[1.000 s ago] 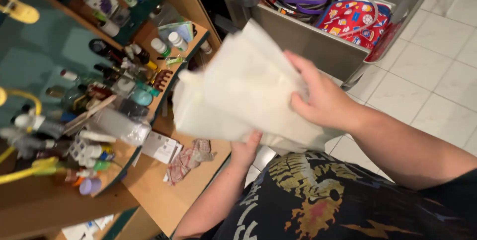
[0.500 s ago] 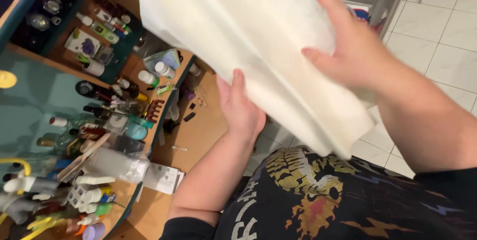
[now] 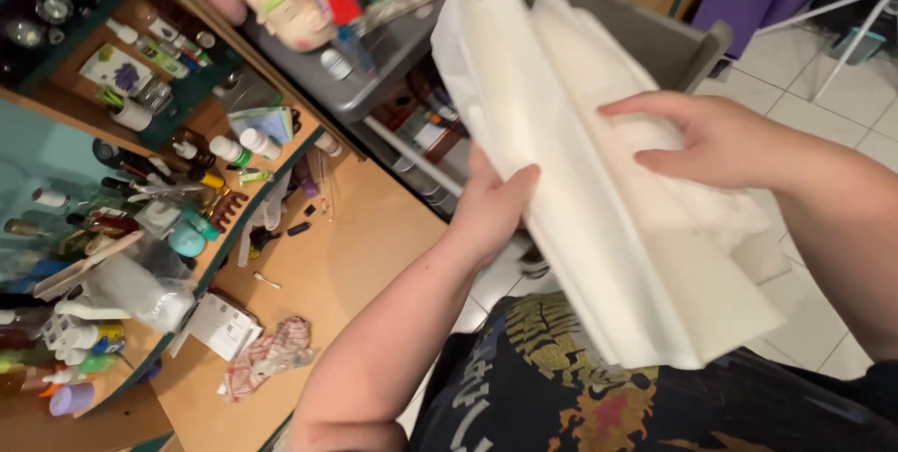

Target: The recorder folds paper, organizes items into a plastic drawer unit, and wipes down a desk surface.

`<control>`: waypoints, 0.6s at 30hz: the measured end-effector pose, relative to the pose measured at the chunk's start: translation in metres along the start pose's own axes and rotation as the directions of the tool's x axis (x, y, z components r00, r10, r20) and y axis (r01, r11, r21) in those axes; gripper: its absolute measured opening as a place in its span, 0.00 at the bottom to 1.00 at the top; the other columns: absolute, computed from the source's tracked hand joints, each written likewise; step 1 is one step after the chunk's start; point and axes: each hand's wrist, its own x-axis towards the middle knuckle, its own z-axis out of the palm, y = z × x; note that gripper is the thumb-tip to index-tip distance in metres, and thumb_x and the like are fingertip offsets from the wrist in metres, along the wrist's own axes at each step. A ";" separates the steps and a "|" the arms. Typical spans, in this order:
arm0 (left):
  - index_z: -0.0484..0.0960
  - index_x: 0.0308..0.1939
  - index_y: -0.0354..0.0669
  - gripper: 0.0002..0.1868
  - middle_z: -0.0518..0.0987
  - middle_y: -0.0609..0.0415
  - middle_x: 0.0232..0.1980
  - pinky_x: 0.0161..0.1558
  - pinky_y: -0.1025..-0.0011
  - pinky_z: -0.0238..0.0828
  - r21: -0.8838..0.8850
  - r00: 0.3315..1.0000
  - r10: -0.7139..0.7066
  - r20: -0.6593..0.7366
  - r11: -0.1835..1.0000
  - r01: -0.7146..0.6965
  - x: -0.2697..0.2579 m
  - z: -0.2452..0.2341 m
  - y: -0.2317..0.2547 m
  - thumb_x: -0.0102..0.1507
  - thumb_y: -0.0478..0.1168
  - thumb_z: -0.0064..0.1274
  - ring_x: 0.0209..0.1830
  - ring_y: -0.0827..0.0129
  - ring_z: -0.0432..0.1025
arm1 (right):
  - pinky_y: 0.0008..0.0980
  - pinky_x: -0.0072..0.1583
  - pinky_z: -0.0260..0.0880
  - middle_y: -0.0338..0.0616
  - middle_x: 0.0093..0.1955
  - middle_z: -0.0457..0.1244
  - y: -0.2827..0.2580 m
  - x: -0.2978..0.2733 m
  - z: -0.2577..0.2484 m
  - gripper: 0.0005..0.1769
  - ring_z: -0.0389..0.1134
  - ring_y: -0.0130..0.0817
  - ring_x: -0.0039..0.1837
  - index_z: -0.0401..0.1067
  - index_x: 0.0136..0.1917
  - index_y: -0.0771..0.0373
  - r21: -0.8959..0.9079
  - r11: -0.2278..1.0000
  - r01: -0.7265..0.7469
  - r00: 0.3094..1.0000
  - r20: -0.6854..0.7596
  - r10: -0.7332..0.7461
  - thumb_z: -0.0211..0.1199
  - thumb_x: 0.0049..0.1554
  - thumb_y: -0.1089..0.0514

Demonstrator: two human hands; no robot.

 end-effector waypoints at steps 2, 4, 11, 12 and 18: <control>0.31 0.79 0.40 0.49 0.67 0.37 0.71 0.60 0.66 0.73 0.034 0.993 -0.050 -0.110 0.998 0.054 0.010 0.022 0.012 0.64 0.34 0.50 0.64 0.56 0.71 | 0.33 0.61 0.70 0.38 0.65 0.68 0.032 0.023 -0.013 0.36 0.70 0.31 0.62 0.68 0.73 0.44 0.003 0.990 0.138 0.989 0.045 -0.138 0.66 0.51 0.59; 0.26 0.77 0.41 0.53 0.68 0.38 0.69 0.58 0.66 0.74 0.054 0.967 -0.098 -0.235 0.992 0.114 0.017 0.038 0.022 0.62 0.35 0.50 0.62 0.56 0.72 | 0.33 0.62 0.69 0.40 0.66 0.68 0.044 0.046 -0.022 0.33 0.70 0.31 0.63 0.71 0.70 0.48 0.015 0.960 0.279 0.955 0.101 -0.279 0.65 0.50 0.61; 0.35 0.79 0.39 0.46 0.73 0.36 0.68 0.60 0.65 0.70 0.266 0.892 -0.290 -0.347 0.882 0.390 0.059 0.026 -0.031 0.65 0.39 0.48 0.63 0.56 0.73 | 0.39 0.36 0.66 0.40 0.56 0.69 0.019 0.100 -0.040 0.25 0.64 0.37 0.35 0.74 0.65 0.41 -0.046 0.999 -0.015 0.972 0.233 0.025 0.65 0.54 0.57; 0.38 0.78 0.37 0.45 0.75 0.35 0.68 0.60 0.65 0.71 0.286 0.888 -0.293 -0.356 0.870 0.401 0.066 0.020 -0.039 0.66 0.41 0.49 0.63 0.54 0.75 | 0.38 0.34 0.64 0.42 0.54 0.70 0.026 0.113 -0.038 0.26 0.63 0.34 0.34 0.76 0.64 0.42 -0.042 0.999 -0.012 0.970 0.242 0.022 0.64 0.53 0.59; 0.32 0.79 0.42 0.49 0.70 0.33 0.66 0.57 0.62 0.76 0.271 0.873 -0.236 -0.427 0.888 0.372 0.087 0.036 -0.027 0.64 0.39 0.49 0.60 0.52 0.74 | 0.44 0.38 0.64 0.46 0.56 0.70 0.072 0.183 -0.027 0.27 0.64 0.42 0.39 0.76 0.65 0.44 -0.067 0.997 0.050 0.958 0.284 -0.029 0.63 0.53 0.60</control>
